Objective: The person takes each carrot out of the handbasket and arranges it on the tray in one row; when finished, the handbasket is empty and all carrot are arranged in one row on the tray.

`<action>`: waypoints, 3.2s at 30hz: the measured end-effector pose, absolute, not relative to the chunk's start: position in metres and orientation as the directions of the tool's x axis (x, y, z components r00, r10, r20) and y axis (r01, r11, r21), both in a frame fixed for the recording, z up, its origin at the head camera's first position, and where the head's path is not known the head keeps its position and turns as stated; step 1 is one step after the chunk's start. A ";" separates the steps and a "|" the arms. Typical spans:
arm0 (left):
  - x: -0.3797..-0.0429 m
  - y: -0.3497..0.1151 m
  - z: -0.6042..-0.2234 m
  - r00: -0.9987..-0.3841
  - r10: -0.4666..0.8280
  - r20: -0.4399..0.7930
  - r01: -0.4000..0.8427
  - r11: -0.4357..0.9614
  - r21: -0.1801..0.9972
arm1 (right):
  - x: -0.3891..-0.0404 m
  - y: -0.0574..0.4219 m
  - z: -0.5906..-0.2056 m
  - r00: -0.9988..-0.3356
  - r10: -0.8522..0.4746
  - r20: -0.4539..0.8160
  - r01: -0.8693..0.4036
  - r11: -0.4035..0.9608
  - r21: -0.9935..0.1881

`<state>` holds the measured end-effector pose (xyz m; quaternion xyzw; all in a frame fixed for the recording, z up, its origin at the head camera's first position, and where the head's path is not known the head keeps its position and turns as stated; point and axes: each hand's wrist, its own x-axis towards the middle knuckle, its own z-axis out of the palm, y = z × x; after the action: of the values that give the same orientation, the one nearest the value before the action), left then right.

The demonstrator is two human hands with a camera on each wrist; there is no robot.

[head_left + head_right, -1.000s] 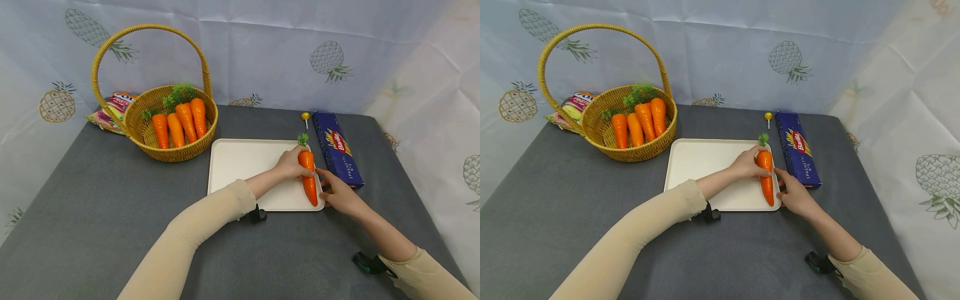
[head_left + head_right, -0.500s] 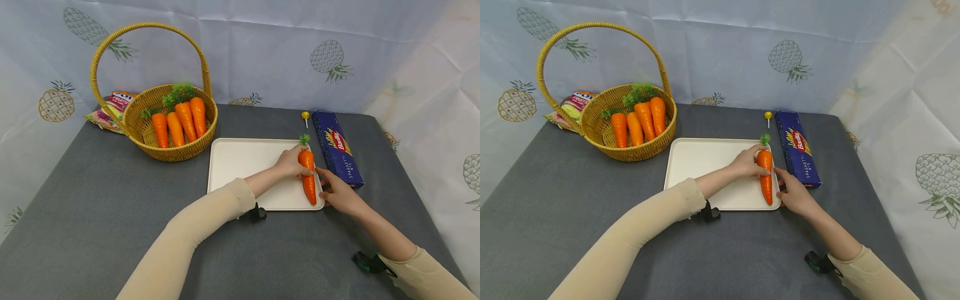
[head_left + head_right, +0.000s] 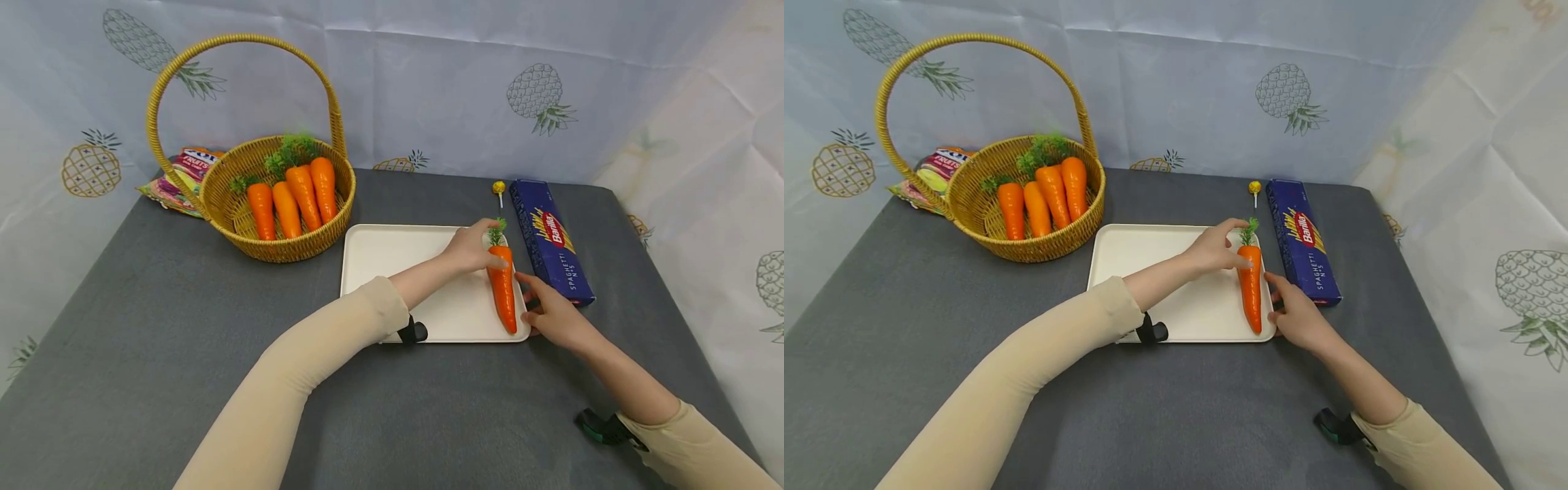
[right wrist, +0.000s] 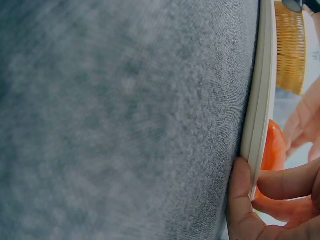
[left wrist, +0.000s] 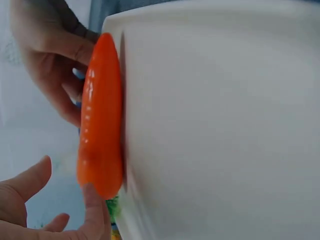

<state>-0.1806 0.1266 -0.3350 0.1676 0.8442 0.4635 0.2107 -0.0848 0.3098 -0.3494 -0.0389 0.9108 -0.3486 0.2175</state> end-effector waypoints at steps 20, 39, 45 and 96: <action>-0.215 0.064 -0.273 -0.877 0.452 -0.164 0.005 0.350 0.937 | -0.086 0.309 -0.350 -0.901 -0.211 -0.378 0.090 0.762 -0.641; -0.242 -0.041 -0.233 -0.952 0.255 -0.168 -0.072 0.349 0.935 | -0.086 0.309 -0.350 -0.897 -0.210 -0.388 0.103 0.757 -0.646; -0.247 -0.063 -0.236 -0.958 0.208 -0.199 -0.127 0.316 0.940 | -0.086 0.309 -0.350 -0.895 -0.203 -0.398 0.111 0.762 -0.639; -0.276 -0.157 -0.259 -0.917 -0.034 -0.398 -0.381 0.379 0.843 | -0.084 0.308 -0.351 -0.905 -0.208 -0.371 0.100 0.744 -0.660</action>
<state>-0.2765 -0.1568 -0.2592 -0.1273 0.8148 0.5426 0.1598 -0.0842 0.3085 -0.3507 -0.0298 0.9086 -0.3564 0.2157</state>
